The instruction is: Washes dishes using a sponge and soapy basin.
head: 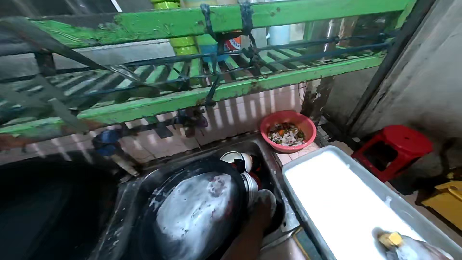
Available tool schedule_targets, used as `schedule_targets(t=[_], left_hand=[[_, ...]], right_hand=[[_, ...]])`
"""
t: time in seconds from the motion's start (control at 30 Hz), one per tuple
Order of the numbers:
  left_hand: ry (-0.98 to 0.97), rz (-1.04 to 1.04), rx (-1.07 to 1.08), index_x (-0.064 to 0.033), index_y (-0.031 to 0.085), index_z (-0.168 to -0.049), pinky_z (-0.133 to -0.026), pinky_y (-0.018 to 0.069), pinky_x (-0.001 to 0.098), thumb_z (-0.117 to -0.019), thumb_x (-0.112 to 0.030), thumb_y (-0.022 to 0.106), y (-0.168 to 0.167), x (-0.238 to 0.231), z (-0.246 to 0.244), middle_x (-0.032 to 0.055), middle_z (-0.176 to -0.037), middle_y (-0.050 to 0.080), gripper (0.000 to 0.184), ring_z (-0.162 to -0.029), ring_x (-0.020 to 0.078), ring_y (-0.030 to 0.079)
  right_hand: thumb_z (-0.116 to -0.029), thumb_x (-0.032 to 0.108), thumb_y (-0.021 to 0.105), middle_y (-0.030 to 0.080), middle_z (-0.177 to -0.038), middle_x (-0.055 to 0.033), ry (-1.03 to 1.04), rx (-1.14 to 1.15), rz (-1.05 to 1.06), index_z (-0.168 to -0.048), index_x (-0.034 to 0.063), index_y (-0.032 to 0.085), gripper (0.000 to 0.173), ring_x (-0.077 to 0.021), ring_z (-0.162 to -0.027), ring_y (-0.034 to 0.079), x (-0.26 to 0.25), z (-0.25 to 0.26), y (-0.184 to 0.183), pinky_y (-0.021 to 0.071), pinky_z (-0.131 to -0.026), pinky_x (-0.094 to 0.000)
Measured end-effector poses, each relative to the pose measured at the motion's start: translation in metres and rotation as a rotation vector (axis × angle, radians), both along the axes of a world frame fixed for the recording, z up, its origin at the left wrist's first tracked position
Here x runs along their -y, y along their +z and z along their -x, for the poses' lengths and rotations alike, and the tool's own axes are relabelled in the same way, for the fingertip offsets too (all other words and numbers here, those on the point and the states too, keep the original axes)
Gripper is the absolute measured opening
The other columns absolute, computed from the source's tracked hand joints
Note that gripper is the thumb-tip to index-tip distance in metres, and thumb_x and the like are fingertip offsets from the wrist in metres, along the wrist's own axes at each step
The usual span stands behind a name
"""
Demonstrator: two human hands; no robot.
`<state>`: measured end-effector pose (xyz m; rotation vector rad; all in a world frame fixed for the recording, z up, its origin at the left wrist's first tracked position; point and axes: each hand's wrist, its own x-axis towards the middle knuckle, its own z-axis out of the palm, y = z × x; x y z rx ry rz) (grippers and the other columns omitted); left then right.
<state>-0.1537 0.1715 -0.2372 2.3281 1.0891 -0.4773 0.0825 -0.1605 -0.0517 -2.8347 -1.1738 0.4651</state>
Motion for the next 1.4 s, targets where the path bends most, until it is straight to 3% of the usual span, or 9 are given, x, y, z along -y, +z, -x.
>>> schedule_targets(t=[0.17,0.33,0.5,0.6,0.73,0.83,0.97,1.17,1.4], left_hand=[[0.229,0.049,0.024,-0.0016,0.047,-0.149,-0.11,0.0442,0.0555,-0.1056,-0.023,0.049,0.054,-0.006,-0.003,0.023,-0.145,0.055,0.048,-0.133,0.0382,0.055],[0.656,0.061,0.568,0.0052,0.058,-0.134,-0.104,0.0476,0.0522,-0.1001,-0.023,0.065,0.135,0.0,0.031,0.0262,-0.124,0.065,0.045,-0.118,0.0357,0.063],[0.277,-0.205,0.952,-0.0042,0.075,-0.108,-0.078,0.0578,0.0376,-0.0962,-0.026,0.066,0.214,0.026,0.018,0.0069,-0.09,0.073,0.026,-0.082,0.0136,0.069],[-0.014,-0.002,0.811,-0.0103,0.073,-0.117,-0.09,0.057,0.0446,-0.0988,-0.027,0.066,0.227,0.023,-0.025,0.0072,-0.105,0.073,0.026,-0.097,0.0177,0.07],[-0.254,-0.022,0.59,-0.011,0.07,-0.125,-0.106,0.0474,0.0518,-0.1026,-0.024,0.061,0.211,0.021,-0.068,0.0106,-0.124,0.07,0.028,-0.119,0.0264,0.064],[-0.101,-0.094,0.755,-0.0069,0.061,-0.139,-0.115,0.0407,0.0517,-0.1013,-0.018,0.06,0.191,0.003,-0.049,0.014,-0.144,0.057,0.039,-0.136,0.0299,0.051],[0.188,-0.064,0.551,0.0026,0.063,-0.127,-0.104,0.0494,0.0477,-0.1055,-0.022,0.05,0.115,-0.01,0.006,0.0218,-0.123,0.066,0.035,-0.117,0.0321,0.064],[-0.053,0.197,-0.296,0.0019,0.04,-0.153,-0.122,0.0274,0.0529,-0.1095,-0.029,0.045,0.089,0.024,0.031,0.0249,-0.159,0.038,0.053,-0.149,0.0404,0.034],[-0.176,0.123,-0.266,0.0033,0.05,-0.145,-0.115,0.0376,0.0573,-0.1093,-0.025,0.043,0.086,0.021,0.034,0.0289,-0.148,0.05,0.046,-0.139,0.044,0.048]], right_hand=[[-0.0964,0.043,0.065,0.065,-0.13,-0.0264,0.029,-0.048,-0.012,-0.131,0.0004,0.063,0.055,-0.0474,-0.125,0.06,-0.007,0.004,0.013,0.0464,-0.097,-0.0706],[-0.0941,0.036,0.069,0.063,-0.131,-0.0302,0.043,-0.088,-0.059,-0.131,-0.0024,0.063,0.054,-0.052,-0.124,0.059,-0.004,0.007,0.017,0.0446,-0.098,-0.0724],[-0.0918,0.035,0.072,0.063,-0.13,-0.0313,0.059,-0.08,-0.098,-0.131,-0.0014,0.063,0.054,-0.0537,-0.122,0.059,0.001,0.004,0.009,0.0443,-0.096,-0.0751],[-0.0929,0.035,0.07,0.063,-0.13,-0.0312,0.051,-0.077,-0.093,-0.131,-0.0015,0.063,0.053,-0.0534,-0.122,0.059,0.001,0.003,0.008,0.0439,-0.096,-0.0753],[-0.0924,0.036,0.07,0.064,-0.13,-0.0308,0.052,-0.061,-0.095,-0.13,-0.0002,0.064,0.053,-0.0535,-0.122,0.059,0.003,0.002,0.008,0.0444,-0.095,-0.0757],[-0.0923,0.037,0.07,0.064,-0.129,-0.0307,0.05,-0.065,-0.084,-0.129,-0.0002,0.065,0.052,-0.0537,-0.121,0.059,0.002,0.003,0.011,0.0443,-0.095,-0.0756],[-0.094,0.034,0.069,0.063,-0.132,-0.0282,0.037,-0.076,-0.03,-0.131,0.0029,0.064,0.049,-0.0519,-0.122,0.06,-0.003,0.006,0.016,0.0457,-0.095,-0.0737],[-0.0922,0.032,0.07,0.066,-0.129,-0.0259,0.031,-0.057,-0.018,-0.127,0.004,0.067,0.045,-0.0497,-0.121,0.061,-0.004,0.008,0.017,0.0468,-0.094,-0.0723],[-0.0905,0.033,0.072,0.065,-0.132,-0.0246,0.011,-0.076,0.007,-0.132,0.0057,0.064,0.05,-0.0492,-0.122,0.061,-0.002,0.006,0.016,0.0466,-0.095,-0.0719]])
